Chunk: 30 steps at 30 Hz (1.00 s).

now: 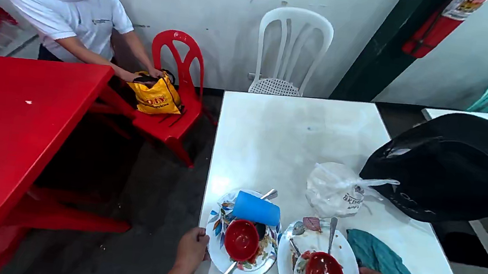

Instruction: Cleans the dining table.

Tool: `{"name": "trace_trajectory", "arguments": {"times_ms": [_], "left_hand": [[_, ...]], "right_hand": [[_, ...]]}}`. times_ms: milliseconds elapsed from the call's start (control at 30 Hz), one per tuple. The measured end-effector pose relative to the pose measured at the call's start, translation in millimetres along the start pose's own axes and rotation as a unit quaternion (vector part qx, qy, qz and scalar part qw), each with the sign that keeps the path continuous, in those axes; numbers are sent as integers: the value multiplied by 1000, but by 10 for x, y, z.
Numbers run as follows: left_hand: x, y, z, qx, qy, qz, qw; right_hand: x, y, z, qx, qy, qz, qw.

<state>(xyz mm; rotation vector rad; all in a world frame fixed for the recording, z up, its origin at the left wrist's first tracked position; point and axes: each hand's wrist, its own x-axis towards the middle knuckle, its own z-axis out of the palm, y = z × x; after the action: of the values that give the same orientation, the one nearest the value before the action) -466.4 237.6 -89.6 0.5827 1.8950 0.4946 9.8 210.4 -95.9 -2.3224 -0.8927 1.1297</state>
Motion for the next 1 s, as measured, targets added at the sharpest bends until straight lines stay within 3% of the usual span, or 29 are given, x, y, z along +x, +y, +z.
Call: {"name": "trace_trajectory", "arguments": {"times_ms": [200,433,533,633,733,767,833,900,1000], "left_hand": [[346,379,-308,99,-41,61,992],[674,426,-642,93,-33,80,992],[700,431,-767,50,-56,70,995],[629,433,-831,37,-84,61,994],[527,404,-813,187,-22,179,966],[478,382,-773,207,11,239,949],[413,352,-663,182,49,319,929],[400,375,-550,149,40,335,930],[441,497,-434,119,24,317,941]], "right_hand": [[-190,-125,173,5,20,15,1000],[-140,-269,373,-2,64,18,998],[-95,-319,358,-85,69,5,994],[-263,-724,407,-229,109,-30,967],[-643,-1336,698,-202,149,-151,956],[-793,-1529,898,-172,124,-191,959],[-1065,-1859,1401,-148,-12,-206,967],[-1224,-2087,1954,-158,-142,-154,965],[-1271,-2153,2546,-174,-186,-127,959]]}}
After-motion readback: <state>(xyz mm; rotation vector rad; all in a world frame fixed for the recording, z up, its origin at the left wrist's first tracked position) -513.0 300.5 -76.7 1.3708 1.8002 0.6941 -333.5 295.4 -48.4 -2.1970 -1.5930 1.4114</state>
